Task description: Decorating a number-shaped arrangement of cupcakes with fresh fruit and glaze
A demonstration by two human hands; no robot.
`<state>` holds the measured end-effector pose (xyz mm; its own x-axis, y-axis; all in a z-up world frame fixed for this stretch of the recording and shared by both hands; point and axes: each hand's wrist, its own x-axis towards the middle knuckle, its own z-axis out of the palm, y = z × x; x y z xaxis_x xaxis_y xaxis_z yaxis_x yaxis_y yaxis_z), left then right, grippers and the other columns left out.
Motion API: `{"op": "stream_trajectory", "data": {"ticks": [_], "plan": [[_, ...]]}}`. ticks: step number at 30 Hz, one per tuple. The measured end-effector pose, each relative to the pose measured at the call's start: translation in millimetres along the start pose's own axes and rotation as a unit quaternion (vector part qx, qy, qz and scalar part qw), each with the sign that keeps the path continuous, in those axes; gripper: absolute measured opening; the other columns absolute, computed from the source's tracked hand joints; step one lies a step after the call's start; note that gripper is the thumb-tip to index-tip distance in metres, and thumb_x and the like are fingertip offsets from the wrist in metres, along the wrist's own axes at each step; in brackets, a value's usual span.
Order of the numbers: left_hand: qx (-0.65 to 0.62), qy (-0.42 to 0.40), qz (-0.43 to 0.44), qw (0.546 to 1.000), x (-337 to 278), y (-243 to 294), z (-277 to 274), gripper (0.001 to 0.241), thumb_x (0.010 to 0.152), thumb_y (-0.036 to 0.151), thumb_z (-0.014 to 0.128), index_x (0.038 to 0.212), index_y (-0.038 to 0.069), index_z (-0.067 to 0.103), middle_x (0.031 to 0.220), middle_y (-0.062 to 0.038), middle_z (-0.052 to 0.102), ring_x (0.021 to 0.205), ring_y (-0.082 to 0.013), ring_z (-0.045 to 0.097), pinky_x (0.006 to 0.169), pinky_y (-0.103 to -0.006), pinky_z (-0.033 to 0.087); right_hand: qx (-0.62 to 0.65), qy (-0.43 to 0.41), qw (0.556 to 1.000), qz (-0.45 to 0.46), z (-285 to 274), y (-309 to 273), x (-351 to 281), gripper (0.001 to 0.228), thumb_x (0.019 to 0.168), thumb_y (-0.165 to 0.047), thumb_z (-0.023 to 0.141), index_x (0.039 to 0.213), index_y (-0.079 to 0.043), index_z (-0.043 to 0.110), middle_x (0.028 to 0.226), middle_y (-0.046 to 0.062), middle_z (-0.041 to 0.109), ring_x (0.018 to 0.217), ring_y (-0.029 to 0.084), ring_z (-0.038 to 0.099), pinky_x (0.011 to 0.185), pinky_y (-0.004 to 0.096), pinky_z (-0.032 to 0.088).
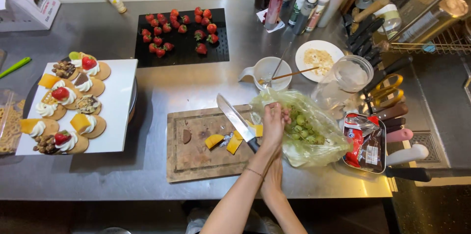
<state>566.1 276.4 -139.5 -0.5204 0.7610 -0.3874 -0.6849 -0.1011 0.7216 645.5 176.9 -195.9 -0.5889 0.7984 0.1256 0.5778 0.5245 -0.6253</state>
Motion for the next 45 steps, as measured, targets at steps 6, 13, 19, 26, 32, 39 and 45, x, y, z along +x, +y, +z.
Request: {"op": "stream_trajectory", "data": {"ticks": [6,13,19,26,32,39,45], "plan": [[-0.198,-0.011,0.013,0.980,37.3,-51.1,-3.1,0.012,0.114,0.029,0.036,0.110,0.018,0.038,0.067,0.005,0.026,0.059,-0.0092,0.029,0.057,-0.0237,0.026,0.066,-0.018,0.996,0.050,-30.5,1.6,0.3,0.046,0.090,-0.011,0.056,0.135,-0.003,0.052,0.131,0.023,0.062,0.123,0.041,0.058,0.095,0.045,0.046],[0.371,-0.031,0.281,0.884,-111.4,78.8,-33.7,0.027,0.103,0.013,0.057,0.129,0.007,0.054,0.117,-0.008,0.073,0.082,-0.0204,0.078,0.056,-0.0302,0.056,0.121,-0.064,0.985,0.103,-57.2,4.1,-38.4,0.039,0.091,-0.014,0.053,0.128,-0.005,0.057,0.123,0.021,0.072,0.115,0.039,0.067,0.088,0.042,0.050],[0.463,0.221,0.359,0.780,-145.3,65.4,-205.8,0.028,0.085,0.008,0.078,0.112,0.004,0.073,0.107,-0.010,0.073,0.083,-0.0160,0.072,0.078,-0.0252,0.063,0.043,-0.221,0.955,0.193,-46.2,11.5,-86.0,0.038,0.101,-0.045,0.036,0.113,-0.027,0.067,0.069,0.002,0.070,0.067,0.022,0.072,0.073,0.030,0.051],[0.536,0.234,0.441,0.681,-136.5,38.4,-251.0,0.037,0.083,0.006,0.083,0.116,0.001,0.068,0.101,-0.008,0.072,0.093,-0.0235,0.064,0.084,-0.0333,0.057,-0.122,-0.331,0.924,0.145,-29.2,7.2,-96.4,0.039,0.101,-0.057,0.030,0.106,-0.025,0.052,0.086,0.013,0.075,0.093,0.042,0.067,0.074,0.048,0.045],[0.523,0.228,0.432,0.699,-139.4,38.8,-252.3,0.029,0.092,0.000,0.073,0.120,-0.001,0.066,0.104,-0.012,0.070,0.093,-0.0261,0.063,0.084,-0.0362,0.054,-0.150,-0.326,0.922,0.148,-25.2,13.8,-107.9,0.037,0.100,-0.056,0.032,0.104,-0.026,0.053,0.092,0.014,0.075,0.098,0.045,0.065,0.076,0.052,0.046],[0.458,0.267,0.404,0.745,-149.4,51.9,-243.5,0.017,0.089,-0.002,0.069,0.103,0.005,0.063,0.097,-0.007,0.066,0.088,-0.0194,0.065,0.080,-0.0311,0.055,-0.122,-0.330,0.918,0.181,-37.9,-21.0,-90.4,0.038,0.102,-0.053,0.030,0.105,-0.027,0.058,0.089,0.013,0.076,0.095,0.042,0.067,0.078,0.046,0.046],[0.488,0.254,0.470,0.690,-143.4,41.0,-258.1,0.021,0.091,-0.001,0.074,0.112,-0.002,0.071,0.111,-0.012,0.073,0.103,-0.0249,0.068,0.092,-0.0344,0.058,-0.162,-0.332,0.922,0.118,-31.2,-23.9,-85.2,0.036,0.103,-0.053,0.032,0.103,-0.022,0.050,0.075,0.014,0.070,0.081,0.045,0.065,0.070,0.050,0.045]]}}
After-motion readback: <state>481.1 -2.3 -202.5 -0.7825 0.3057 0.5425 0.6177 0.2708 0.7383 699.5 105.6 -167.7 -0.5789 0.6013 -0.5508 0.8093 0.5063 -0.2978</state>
